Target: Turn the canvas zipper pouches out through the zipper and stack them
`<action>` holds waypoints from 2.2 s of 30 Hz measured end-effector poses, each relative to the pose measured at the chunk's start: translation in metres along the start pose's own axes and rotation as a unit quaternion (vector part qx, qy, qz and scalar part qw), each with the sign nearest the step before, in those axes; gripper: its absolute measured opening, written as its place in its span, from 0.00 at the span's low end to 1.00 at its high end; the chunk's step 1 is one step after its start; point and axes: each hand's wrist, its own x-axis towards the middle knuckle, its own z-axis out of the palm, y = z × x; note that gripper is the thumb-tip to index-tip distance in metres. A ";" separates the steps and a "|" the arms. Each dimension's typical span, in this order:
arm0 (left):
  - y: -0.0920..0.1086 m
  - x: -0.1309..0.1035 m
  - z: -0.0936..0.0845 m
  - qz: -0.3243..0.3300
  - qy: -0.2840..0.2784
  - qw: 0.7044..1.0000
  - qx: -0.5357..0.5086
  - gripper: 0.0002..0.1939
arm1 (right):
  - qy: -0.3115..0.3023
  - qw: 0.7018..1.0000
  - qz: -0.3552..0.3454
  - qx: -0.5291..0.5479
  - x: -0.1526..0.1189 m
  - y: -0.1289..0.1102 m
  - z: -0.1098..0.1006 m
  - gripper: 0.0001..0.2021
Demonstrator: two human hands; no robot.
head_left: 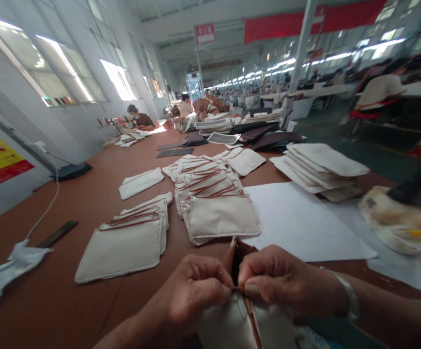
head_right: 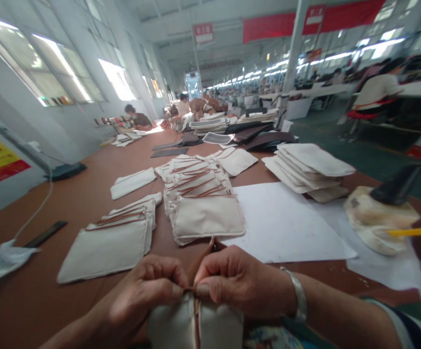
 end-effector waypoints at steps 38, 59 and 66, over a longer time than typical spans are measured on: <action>-0.042 -0.002 -0.011 0.537 0.142 0.614 0.561 0.09 | 0.109 0.952 0.033 -0.285 0.002 -0.008 0.013 0.08; -0.014 0.003 0.004 -0.005 0.008 0.999 -0.050 0.08 | 0.067 0.982 0.038 -0.173 0.002 -0.007 0.009 0.06; -0.008 0.006 0.009 0.022 0.021 0.988 0.152 0.07 | 0.041 0.979 -0.001 -0.200 0.002 -0.005 0.005 0.05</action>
